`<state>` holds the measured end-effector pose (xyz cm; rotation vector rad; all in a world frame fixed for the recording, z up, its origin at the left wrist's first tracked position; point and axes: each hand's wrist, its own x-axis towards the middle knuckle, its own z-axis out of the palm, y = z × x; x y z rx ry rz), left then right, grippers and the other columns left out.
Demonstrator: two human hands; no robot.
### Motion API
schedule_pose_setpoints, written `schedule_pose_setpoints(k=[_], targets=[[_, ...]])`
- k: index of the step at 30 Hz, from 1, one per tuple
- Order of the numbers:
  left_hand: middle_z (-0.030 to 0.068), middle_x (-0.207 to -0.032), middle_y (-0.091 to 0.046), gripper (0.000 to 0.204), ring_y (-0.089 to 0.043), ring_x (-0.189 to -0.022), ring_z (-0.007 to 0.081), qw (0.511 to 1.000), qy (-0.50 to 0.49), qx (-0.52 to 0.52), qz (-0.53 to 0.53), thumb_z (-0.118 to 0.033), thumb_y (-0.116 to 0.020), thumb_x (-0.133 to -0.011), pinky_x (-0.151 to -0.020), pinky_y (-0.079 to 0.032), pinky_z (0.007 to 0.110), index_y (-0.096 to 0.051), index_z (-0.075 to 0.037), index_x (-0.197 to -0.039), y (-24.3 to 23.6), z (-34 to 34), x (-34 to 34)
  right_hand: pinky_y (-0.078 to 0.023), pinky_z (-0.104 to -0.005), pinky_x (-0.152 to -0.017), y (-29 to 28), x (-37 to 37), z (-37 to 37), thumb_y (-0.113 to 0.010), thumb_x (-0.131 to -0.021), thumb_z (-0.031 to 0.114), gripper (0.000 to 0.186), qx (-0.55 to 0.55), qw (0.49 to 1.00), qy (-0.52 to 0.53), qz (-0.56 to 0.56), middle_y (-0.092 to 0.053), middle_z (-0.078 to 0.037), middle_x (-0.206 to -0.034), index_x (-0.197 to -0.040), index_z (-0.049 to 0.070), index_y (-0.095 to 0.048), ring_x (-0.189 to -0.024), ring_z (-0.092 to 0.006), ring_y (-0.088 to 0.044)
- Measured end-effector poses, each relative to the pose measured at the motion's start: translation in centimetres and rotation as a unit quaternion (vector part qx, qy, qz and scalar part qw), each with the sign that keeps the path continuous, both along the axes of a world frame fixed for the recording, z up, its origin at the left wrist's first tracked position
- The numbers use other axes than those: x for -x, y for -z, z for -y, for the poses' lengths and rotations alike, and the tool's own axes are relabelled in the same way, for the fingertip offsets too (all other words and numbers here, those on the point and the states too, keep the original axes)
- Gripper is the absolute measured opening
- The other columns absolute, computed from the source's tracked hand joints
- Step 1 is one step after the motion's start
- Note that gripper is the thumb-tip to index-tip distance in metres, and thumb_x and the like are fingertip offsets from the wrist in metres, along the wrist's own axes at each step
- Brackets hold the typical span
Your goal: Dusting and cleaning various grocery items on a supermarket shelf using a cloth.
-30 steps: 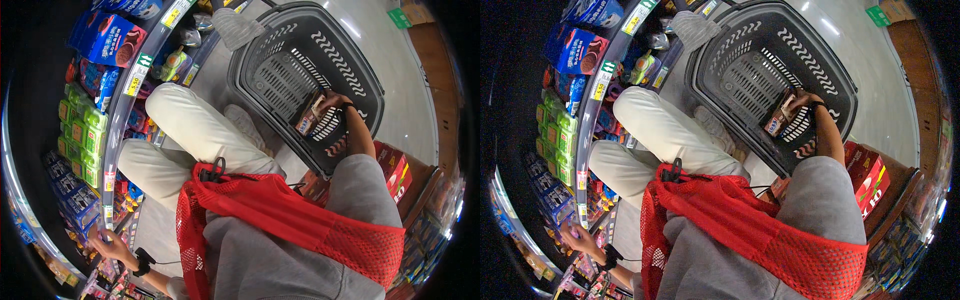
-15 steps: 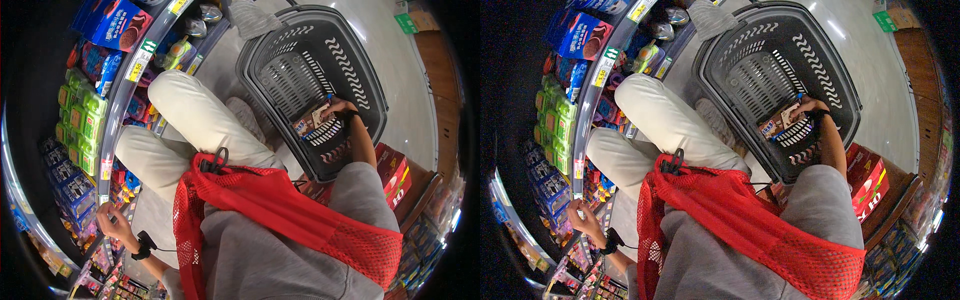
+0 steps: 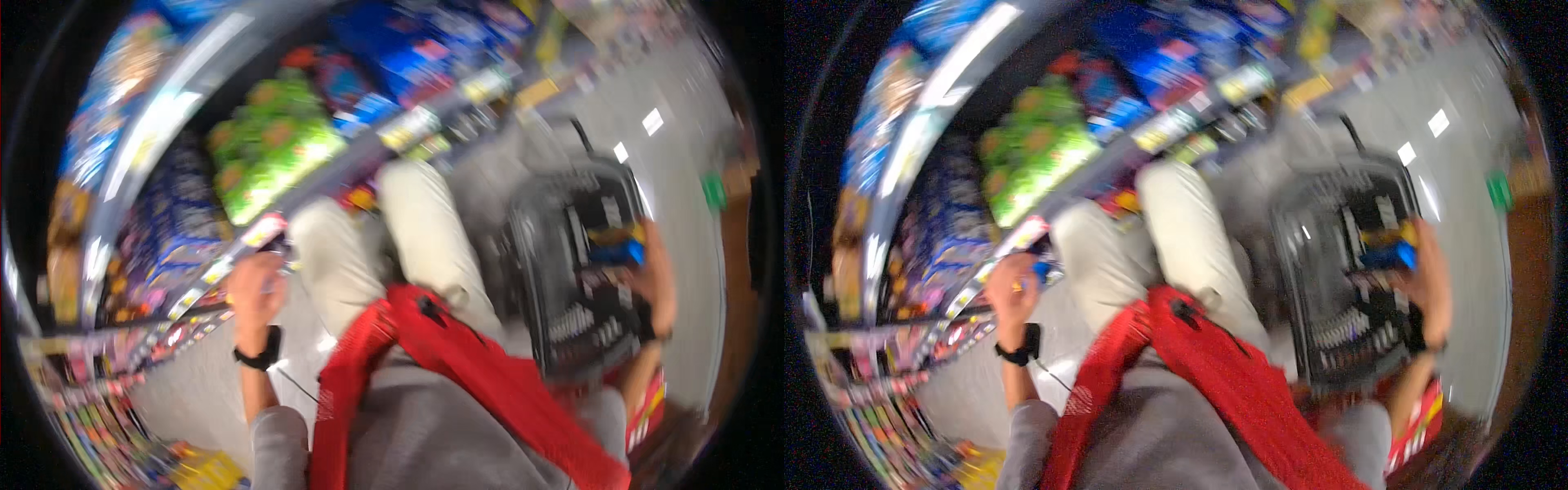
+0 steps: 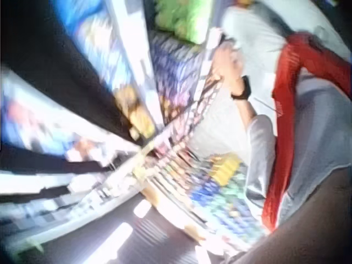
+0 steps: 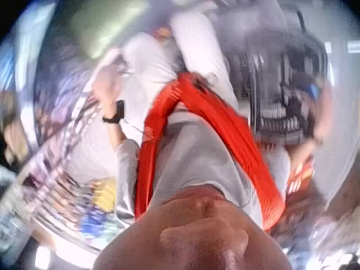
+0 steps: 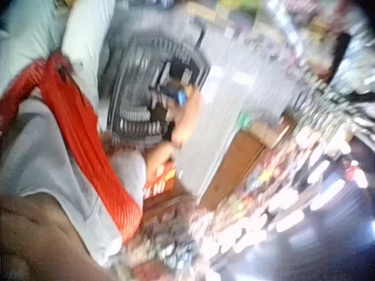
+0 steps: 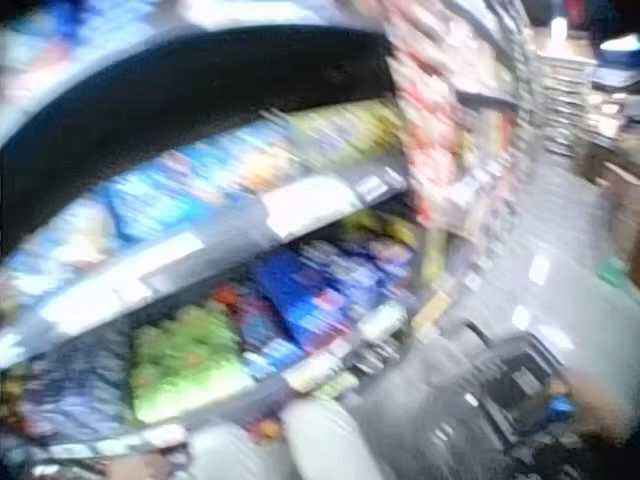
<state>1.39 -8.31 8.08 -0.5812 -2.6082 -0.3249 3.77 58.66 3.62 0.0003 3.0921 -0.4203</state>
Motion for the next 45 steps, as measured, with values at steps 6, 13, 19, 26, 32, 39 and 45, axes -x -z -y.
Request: schedule_pose_setpoints(k=[6,13,19,26,32,39,45], targets=[[0.0114,-0.124,-0.061,0.05,-0.064,-0.103,0.0295,0.993,0.092,-0.076,0.014,-0.017,-0.074,-0.079,-0.085,-0.055,0.041,-0.062,-0.012,-0.128,-6.3,-2.8,-0.2,-0.037,-0.0407,-0.111,-19.2,2.5,14.6,-0.08,-0.058,-0.001,0.098,0.042,0.959,-0.122,-0.253,-0.048,-0.018,-0.133,-0.145,0.004,-0.037,-0.123,-0.0345,-0.051],[0.0173,-0.147,-0.044,0.085,-0.044,-0.134,0.0407,0.977,0.003,-0.036,-0.209,-0.025,-0.091,-0.061,-0.105,-0.039,0.053,-0.056,-0.023,-0.137,-19.1,-0.1,-6.3,-0.038,-0.0404,-0.112,-24.7,10.3,38.1,-0.096,-0.046,0.031,0.121,0.401,0.732,-0.443,-0.327,-0.045,-0.015,-0.142,-0.146,0.001,-0.036,-0.129,-0.0271,-0.049],[0.0093,-0.146,-0.049,0.098,-0.049,-0.13,0.0317,0.925,-0.206,0.138,-0.287,-0.002,-0.084,-0.054,-0.1,-0.04,0.045,-0.051,-0.025,-0.144,-24.8,8.9,-4.9,-0.049,-0.0378,-0.1,-29.2,11.1,56.7,-0.093,-0.054,0.016,0.103,0.466,0.645,-0.492,-0.353,-0.053,-0.017,-0.131,-0.143,0.005,-0.042,-0.118,-0.0302,-0.058],[0.0144,-0.127,-0.06,0.086,-0.059,-0.112,0.0384,0.966,-0.18,0.112,-0.148,-0.001,-0.079,-0.067,-0.092,-0.046,0.046,-0.045,-0.019,-0.145,-27.5,18.3,-2.5,-0.045,-0.047,-0.1,-29.8,14.9,65.3,-0.089,-0.06,0.042,0.109,0.359,0.711,-0.475,-0.374,-0.053,-0.024,-0.131,-0.144,-0.001,-0.034,-0.116,-0.0388,-0.056],[0.0173,-0.112,-0.065,0.079,-0.06,-0.102,0.0404,0.963,-0.182,0.125,-0.153,-0.008,-0.076,-0.076,-0.09,-0.045,0.049,-0.044,-0.02,-0.148,-26.5,21.4,-1.5,-0.025,-0.0486,-0.114,-29.9,17.6,66.3,-0.071,-0.066,0.075,0.119,0.194,0.79,-0.447,-0.372,-0.053,-0.028,-0.135,-0.142,-0.01,-0.038,-0.127,-0.0411,-0.044],[0.02,-0.123,-0.061,0.073,-0.059,-0.11,0.0414,0.967,-0.214,0.087,-0.104,-0.038,-0.073,-0.084,-0.096,-0.044,0.047,-0.045,-0.014,-0.147,-25.3,22.4,-0.9,-0.028,-0.0481,-0.11,-32.3,18.1,65.5,-0.05,-0.077,0.086,0.109,0.075,0.818,-0.451,-0.349,-0.056,-0.024,-0.13,-0.129,-0.01,-0.058,-0.127,-0.0352,-0.045],[0.017,-0.13,-0.057,0.065,-0.055,-0.117,0.0384,0.962,-0.187,0.097,-0.174,-0.039,-0.069,-0.086,-0.105,-0.036,0.048,-0.049,-0.015,-0.144,-24.4,22.0,-0.3,-0.032,-0.0466,-0.111,-30.3,19.3,65.3,-0.053,-0.088,0.071,0.089,0.108,0.763,-0.479,-0.421,-0.06,-0.023,-0.126,-0.133,-0.005,-0.057,-0.13,-0.033,-0.046]])
